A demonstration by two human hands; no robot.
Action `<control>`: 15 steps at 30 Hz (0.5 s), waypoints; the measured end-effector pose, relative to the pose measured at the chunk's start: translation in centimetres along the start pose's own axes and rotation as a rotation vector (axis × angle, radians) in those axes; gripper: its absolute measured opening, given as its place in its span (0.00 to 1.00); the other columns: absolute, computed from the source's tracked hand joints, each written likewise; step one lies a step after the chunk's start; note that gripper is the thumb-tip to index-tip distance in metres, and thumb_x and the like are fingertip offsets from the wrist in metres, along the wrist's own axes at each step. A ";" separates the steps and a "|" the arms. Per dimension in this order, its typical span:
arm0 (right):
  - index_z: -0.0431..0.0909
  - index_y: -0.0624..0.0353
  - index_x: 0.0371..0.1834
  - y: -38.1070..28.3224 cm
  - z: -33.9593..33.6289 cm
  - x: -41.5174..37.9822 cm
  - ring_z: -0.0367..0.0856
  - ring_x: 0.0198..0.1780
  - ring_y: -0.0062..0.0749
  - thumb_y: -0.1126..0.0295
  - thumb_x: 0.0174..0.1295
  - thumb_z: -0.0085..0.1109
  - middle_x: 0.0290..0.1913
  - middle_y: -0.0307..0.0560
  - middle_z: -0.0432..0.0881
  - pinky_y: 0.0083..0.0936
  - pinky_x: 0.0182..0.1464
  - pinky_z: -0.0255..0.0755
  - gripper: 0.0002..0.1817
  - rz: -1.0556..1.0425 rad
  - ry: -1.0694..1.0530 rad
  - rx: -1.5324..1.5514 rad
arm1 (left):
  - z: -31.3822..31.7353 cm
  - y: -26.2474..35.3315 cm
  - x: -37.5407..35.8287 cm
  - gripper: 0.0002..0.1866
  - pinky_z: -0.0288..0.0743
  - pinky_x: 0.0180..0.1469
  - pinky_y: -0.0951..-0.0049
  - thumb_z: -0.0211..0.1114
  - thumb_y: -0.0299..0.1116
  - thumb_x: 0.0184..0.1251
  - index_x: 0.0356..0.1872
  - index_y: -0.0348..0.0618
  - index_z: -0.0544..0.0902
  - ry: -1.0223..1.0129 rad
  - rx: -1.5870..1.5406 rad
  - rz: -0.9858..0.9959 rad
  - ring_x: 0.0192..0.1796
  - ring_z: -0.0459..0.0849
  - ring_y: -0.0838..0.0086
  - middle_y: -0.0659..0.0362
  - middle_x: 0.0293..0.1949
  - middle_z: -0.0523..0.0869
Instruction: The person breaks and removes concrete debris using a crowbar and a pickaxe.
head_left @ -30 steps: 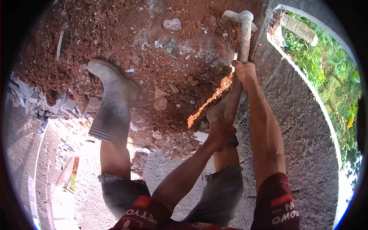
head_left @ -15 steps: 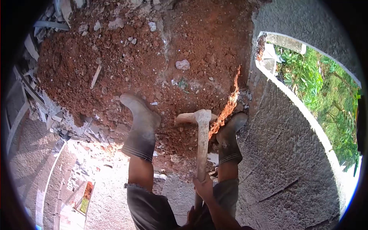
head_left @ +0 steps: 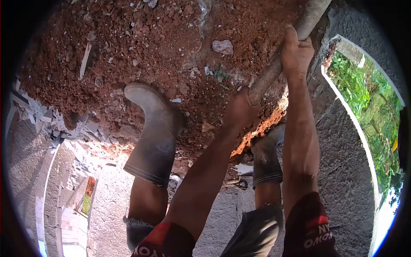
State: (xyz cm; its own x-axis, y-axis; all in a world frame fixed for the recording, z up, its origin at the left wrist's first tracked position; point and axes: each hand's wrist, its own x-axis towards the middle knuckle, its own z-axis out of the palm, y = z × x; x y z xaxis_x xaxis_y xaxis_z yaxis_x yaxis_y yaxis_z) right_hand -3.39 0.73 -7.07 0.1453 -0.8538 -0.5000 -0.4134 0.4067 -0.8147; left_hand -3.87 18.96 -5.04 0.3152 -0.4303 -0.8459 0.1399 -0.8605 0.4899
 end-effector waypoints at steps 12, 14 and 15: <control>0.72 0.65 0.28 0.8 -4.2 -14.5 0.78 0.23 0.29 0.65 0.59 0.59 0.22 0.45 0.77 0.30 0.24 0.72 0.13 0.800 -0.428 -0.350 | 0.1 2.5 -23.7 0.23 0.78 0.36 0.59 0.64 0.33 0.45 0.43 0.29 0.74 -0.102 -0.001 -0.510 0.34 0.85 0.54 0.41 0.31 0.83; 0.74 0.65 0.30 6.1 -5.9 -18.8 0.78 0.22 0.28 0.68 0.57 0.61 0.20 0.44 0.77 0.29 0.23 0.71 0.11 0.561 -0.461 -0.423 | 0.0 1.8 -27.2 0.24 0.77 0.40 0.58 0.65 0.35 0.45 0.43 0.29 0.74 -0.151 -0.040 -0.565 0.39 0.85 0.52 0.40 0.35 0.83; 0.76 0.65 0.27 3.1 -6.8 -21.2 0.77 0.22 0.26 0.65 0.57 0.60 0.21 0.43 0.78 0.29 0.22 0.69 0.12 0.635 -0.432 -0.339 | 0.4 0.2 -30.1 0.25 0.77 0.41 0.57 0.65 0.37 0.44 0.43 0.30 0.73 -0.187 0.068 -0.473 0.40 0.84 0.50 0.40 0.36 0.83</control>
State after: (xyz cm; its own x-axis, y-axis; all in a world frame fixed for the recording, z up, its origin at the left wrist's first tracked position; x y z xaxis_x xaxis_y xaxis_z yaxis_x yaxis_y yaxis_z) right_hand -13.85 17.86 2.97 0.0971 -0.2676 -0.9586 -0.7704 0.5896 -0.2426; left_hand -13.69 31.65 20.45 0.0578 -0.0257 -0.9980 0.1636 -0.9859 0.0349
